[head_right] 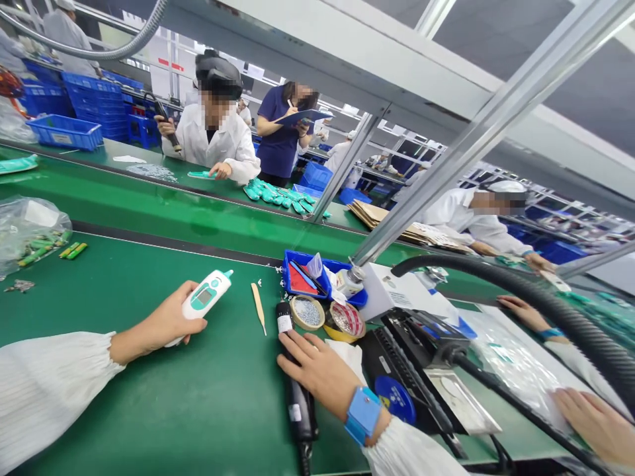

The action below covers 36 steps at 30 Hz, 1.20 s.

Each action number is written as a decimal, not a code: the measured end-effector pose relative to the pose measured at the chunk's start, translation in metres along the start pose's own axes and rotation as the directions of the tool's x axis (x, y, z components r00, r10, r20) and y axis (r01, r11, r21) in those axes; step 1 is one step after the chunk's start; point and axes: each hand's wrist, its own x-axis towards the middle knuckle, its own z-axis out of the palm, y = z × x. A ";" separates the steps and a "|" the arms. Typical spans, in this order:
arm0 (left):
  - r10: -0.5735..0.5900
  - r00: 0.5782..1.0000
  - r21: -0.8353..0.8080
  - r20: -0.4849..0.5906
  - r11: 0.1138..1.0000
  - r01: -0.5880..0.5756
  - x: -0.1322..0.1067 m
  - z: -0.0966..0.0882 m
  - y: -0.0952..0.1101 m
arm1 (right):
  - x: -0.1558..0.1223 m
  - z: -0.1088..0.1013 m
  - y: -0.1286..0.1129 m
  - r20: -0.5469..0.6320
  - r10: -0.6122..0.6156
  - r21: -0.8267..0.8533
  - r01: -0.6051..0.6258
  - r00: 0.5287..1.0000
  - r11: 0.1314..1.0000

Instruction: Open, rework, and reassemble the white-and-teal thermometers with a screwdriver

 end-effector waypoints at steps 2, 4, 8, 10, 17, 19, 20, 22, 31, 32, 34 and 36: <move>0.116 0.992 0.143 -0.046 0.984 -0.108 0.003 -0.006 -0.002 | -0.003 -0.002 -0.004 -0.109 0.042 0.083 -0.033 0.993 0.996; 0.248 0.966 0.280 -0.065 0.934 -0.221 0.005 -0.012 -0.004 | -0.010 -0.012 -0.010 -0.229 0.199 0.223 -0.147 0.953 0.964; 0.184 0.983 0.191 -0.004 0.965 -0.180 0.007 -0.009 -0.001 | -0.019 -0.054 -0.020 -0.428 0.660 0.602 -0.349 0.617 0.718; 0.025 0.995 -0.033 0.100 0.999 -0.022 0.006 0.001 0.003 | -0.014 -0.073 -0.015 -0.441 0.847 0.835 -0.212 0.296 0.508; -0.061 0.963 -0.637 0.262 0.739 0.220 0.003 0.036 0.001 | 0.038 -0.060 0.030 -0.170 0.909 0.900 0.316 -0.381 0.301; -0.100 0.940 -0.689 0.327 0.655 0.309 0.002 0.037 -0.003 | 0.049 -0.042 0.039 -0.212 0.899 0.910 0.259 -0.383 0.324; -0.108 0.928 -0.705 0.356 0.620 0.343 0.001 0.036 -0.005 | 0.053 -0.034 0.043 -0.224 0.898 0.914 0.239 -0.379 0.328; -0.106 0.913 -0.723 0.395 0.577 0.380 0.002 0.035 -0.008 | 0.058 -0.020 0.049 -0.233 0.898 0.919 0.218 -0.373 0.330; -0.218 0.886 -0.607 0.409 0.660 0.443 0.007 0.040 -0.012 | 0.062 -0.002 0.055 -0.244 0.907 0.933 0.171 -0.342 0.316; -0.217 0.885 -0.611 0.411 0.655 0.445 0.007 0.040 -0.013 | 0.061 -0.006 0.054 -0.250 0.905 0.930 0.174 -0.343 0.323; -0.213 0.884 -0.618 0.416 0.648 0.446 0.008 0.040 -0.014 | 0.060 -0.015 0.049 -0.279 0.893 0.914 0.186 -0.353 0.360; -0.205 0.885 -0.626 0.418 0.641 0.444 0.008 0.040 -0.015 | 0.059 -0.025 0.045 -0.324 0.868 0.887 0.197 -0.375 0.417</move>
